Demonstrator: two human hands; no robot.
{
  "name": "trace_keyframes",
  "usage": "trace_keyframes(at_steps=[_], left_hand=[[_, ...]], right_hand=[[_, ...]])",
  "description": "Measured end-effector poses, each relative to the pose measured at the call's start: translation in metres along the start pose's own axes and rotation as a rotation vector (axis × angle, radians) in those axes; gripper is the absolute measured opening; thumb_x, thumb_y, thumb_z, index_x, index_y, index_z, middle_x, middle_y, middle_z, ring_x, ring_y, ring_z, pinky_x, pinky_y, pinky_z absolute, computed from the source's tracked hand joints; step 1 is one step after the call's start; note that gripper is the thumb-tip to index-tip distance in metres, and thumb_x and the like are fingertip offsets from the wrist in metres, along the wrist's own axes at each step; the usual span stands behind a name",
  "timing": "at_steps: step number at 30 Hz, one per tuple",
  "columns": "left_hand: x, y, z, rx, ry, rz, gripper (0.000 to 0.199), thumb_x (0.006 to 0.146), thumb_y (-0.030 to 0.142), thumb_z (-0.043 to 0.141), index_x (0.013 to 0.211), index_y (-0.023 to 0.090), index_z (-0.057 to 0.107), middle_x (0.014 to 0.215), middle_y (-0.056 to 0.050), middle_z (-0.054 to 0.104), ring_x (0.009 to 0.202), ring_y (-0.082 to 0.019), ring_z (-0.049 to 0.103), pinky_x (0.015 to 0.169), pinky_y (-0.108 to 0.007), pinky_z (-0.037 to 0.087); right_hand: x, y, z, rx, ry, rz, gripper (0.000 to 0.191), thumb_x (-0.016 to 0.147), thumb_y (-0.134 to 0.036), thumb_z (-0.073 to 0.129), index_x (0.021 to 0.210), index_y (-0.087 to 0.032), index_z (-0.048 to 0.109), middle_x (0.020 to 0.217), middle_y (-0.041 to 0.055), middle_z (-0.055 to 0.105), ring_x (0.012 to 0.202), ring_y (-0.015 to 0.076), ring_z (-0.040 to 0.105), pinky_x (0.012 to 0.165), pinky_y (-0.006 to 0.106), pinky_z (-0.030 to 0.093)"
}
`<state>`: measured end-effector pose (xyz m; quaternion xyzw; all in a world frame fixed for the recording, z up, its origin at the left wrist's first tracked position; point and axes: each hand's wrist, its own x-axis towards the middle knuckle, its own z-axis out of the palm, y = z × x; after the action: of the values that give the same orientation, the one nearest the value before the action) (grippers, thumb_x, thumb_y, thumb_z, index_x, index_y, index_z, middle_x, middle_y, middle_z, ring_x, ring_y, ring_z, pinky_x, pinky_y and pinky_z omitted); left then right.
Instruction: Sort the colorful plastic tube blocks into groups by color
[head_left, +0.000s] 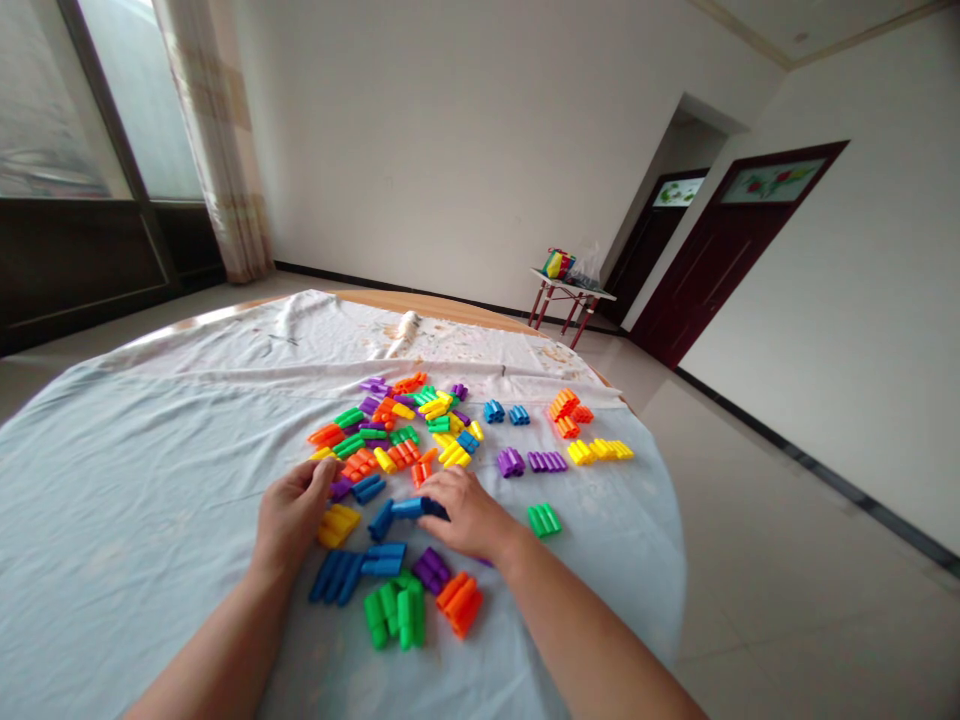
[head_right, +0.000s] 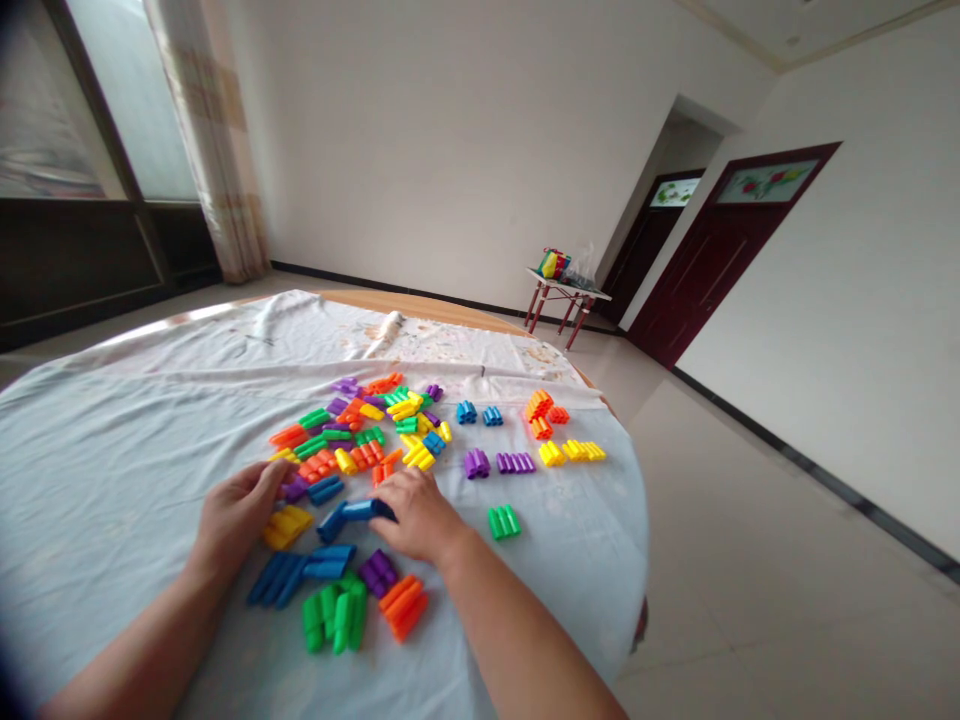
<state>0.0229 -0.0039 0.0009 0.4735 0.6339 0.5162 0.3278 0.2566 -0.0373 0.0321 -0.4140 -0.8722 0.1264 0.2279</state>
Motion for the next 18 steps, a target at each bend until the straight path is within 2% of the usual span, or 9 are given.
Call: trace_keyframes(at_steps=[3, 5, 7, 9, 14, 16, 18], left_hand=[[0.000, 0.001, 0.000, -0.002, -0.012, -0.007, 0.039, 0.068, 0.051, 0.055, 0.075, 0.016, 0.068, 0.059, -0.001, 0.063, 0.052, -0.014, 0.052, 0.045, -0.022, 0.039], [0.000, 0.002, 0.000, 0.001, -0.006, -0.014, 0.038, 0.067, 0.050, 0.056, 0.079, 0.016, 0.069, 0.060, -0.001, 0.064, 0.052, -0.014, 0.052, 0.044, -0.022, 0.039], [0.000, 0.002, -0.001, 0.011, 0.008, -0.020, 0.037, 0.067, 0.048, 0.056, 0.081, 0.017, 0.070, 0.060, -0.001, 0.064, 0.052, -0.014, 0.052, 0.044, -0.023, 0.039], [0.000, 0.003, -0.002, 0.025, 0.016, -0.024, 0.037, 0.067, 0.047, 0.055, 0.083, 0.017, 0.070, 0.061, -0.001, 0.065, 0.052, -0.014, 0.052, 0.045, -0.023, 0.039], [-0.002, 0.004, -0.004, 0.048, 0.021, -0.045, 0.039, 0.068, 0.048, 0.055, 0.083, 0.015, 0.069, 0.064, -0.002, 0.066, 0.057, -0.015, 0.055, 0.047, -0.023, 0.040], [-0.001, 0.003, -0.005, 0.054, 0.020, -0.047, 0.039, 0.069, 0.048, 0.055, 0.083, 0.015, 0.069, 0.066, -0.003, 0.067, 0.059, -0.016, 0.056, 0.047, -0.023, 0.040], [0.000, 0.002, -0.005, 0.054, 0.024, -0.050, 0.039, 0.069, 0.048, 0.055, 0.084, 0.015, 0.069, 0.068, -0.003, 0.068, 0.061, -0.016, 0.057, 0.048, -0.023, 0.041]], right_hand=[[-0.019, 0.004, -0.013, 0.048, 0.118, 0.171, 0.021, 0.078, -0.024, 0.064, 0.098, -0.018, 0.064, 0.096, 0.0054, 0.063, 0.097, 0.0190, 0.055, 0.089, 0.032, 0.042], [-0.026, 0.006, -0.018, 0.115, 0.180, 0.288, 0.026, 0.080, -0.024, 0.060, 0.105, -0.017, 0.061, 0.092, 0.0049, 0.064, 0.090, 0.0173, 0.058, 0.082, 0.030, 0.045], [-0.030, 0.007, -0.019, 0.155, 0.210, 0.371, 0.032, 0.082, -0.025, 0.056, 0.113, -0.017, 0.057, 0.087, 0.0040, 0.065, 0.081, 0.0155, 0.060, 0.076, 0.027, 0.047], [-0.033, 0.009, -0.018, 0.128, 0.194, 0.426, 0.030, 0.084, -0.026, 0.055, 0.112, -0.017, 0.059, 0.078, 0.0029, 0.066, 0.072, 0.0148, 0.061, 0.069, 0.025, 0.047], [-0.038, 0.011, -0.019, 0.021, 0.112, 0.449, 0.030, 0.084, -0.044, 0.055, 0.095, -0.019, 0.067, 0.073, 0.0037, 0.067, 0.071, 0.0165, 0.062, 0.066, 0.025, 0.045], [-0.038, 0.012, -0.019, -0.034, 0.136, 0.421, 0.032, 0.082, -0.049, 0.057, 0.088, -0.019, 0.067, 0.074, 0.0045, 0.067, 0.076, 0.0180, 0.062, 0.072, 0.028, 0.045], [-0.037, 0.012, -0.019, -0.076, 0.199, 0.384, 0.034, 0.080, -0.050, 0.060, 0.088, -0.018, 0.068, 0.081, 0.0062, 0.067, 0.086, 0.0203, 0.060, 0.081, 0.031, 0.044]])
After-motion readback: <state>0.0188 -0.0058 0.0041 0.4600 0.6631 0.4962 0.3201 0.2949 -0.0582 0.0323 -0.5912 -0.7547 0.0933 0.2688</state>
